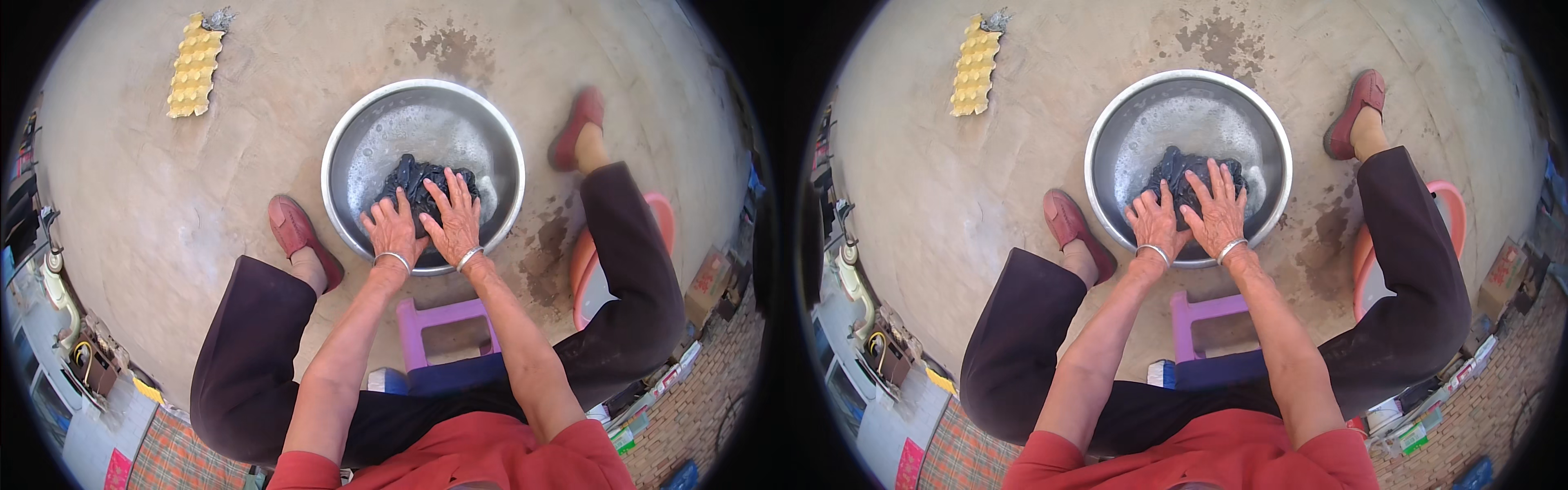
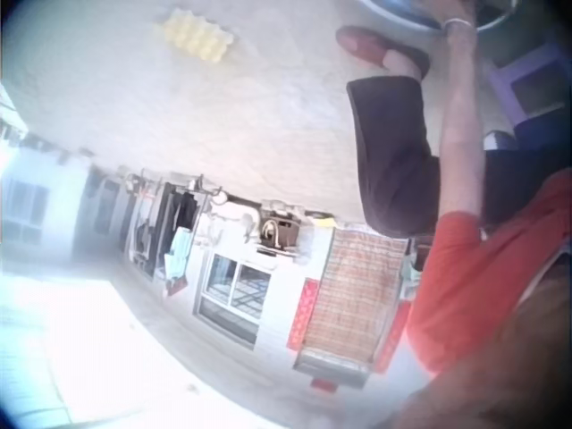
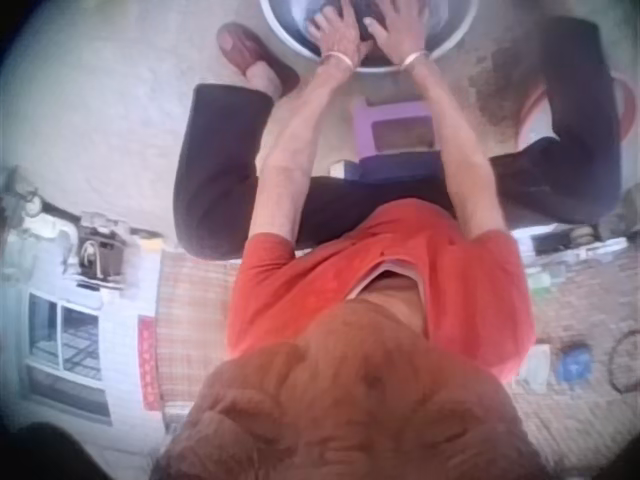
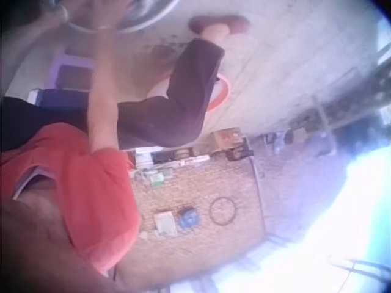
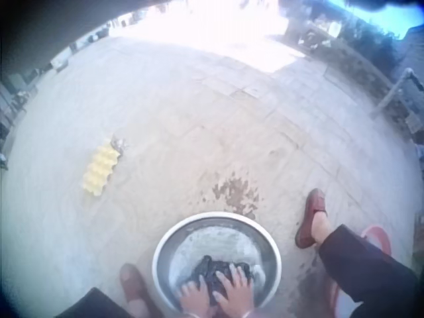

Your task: The person washes a piece of dark clothing by hand in a metal basin with soapy water, scrubbing and wringing the fabric.

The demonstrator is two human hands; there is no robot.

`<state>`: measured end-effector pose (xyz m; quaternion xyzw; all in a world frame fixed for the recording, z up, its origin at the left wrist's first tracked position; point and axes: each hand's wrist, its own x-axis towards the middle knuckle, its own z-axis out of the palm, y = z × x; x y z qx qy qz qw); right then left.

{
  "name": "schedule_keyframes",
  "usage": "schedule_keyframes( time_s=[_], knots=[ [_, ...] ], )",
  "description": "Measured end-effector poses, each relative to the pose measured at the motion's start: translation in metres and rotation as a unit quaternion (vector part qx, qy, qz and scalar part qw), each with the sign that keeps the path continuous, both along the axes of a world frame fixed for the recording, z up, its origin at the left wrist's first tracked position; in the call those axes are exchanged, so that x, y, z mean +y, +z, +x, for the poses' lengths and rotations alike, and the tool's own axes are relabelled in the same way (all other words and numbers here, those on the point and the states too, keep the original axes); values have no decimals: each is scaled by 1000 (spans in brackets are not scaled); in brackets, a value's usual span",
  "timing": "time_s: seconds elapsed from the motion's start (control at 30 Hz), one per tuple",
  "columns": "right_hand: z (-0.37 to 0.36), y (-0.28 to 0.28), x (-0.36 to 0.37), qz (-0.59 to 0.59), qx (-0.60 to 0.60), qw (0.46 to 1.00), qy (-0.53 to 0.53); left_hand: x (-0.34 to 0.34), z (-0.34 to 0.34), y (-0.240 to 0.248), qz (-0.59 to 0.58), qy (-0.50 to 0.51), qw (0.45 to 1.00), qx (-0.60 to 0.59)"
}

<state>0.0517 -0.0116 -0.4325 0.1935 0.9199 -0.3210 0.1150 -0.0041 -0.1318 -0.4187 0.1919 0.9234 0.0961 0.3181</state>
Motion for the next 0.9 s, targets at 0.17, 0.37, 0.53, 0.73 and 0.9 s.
schedule_keyframes(
  time_s=[0.17,0.37,0.53,0.73,0.9],
  knots=[
    [-16,-30,-10,99,36,994,16,4,8,-28,16,5,998,59],
    [-63,-55,10,144,47,988,33,18,-11,-61,83,91,991,48],
    [-109,-61,17,115,-62,991,23,22,-50,-62,62,159,983,-62],
    [-131,-55,52,-71,-32,978,-192,31,-76,-27,130,149,980,11],
    [-87,-22,84,-184,-23,951,-247,30,-45,9,139,0,987,77]
  ],
)
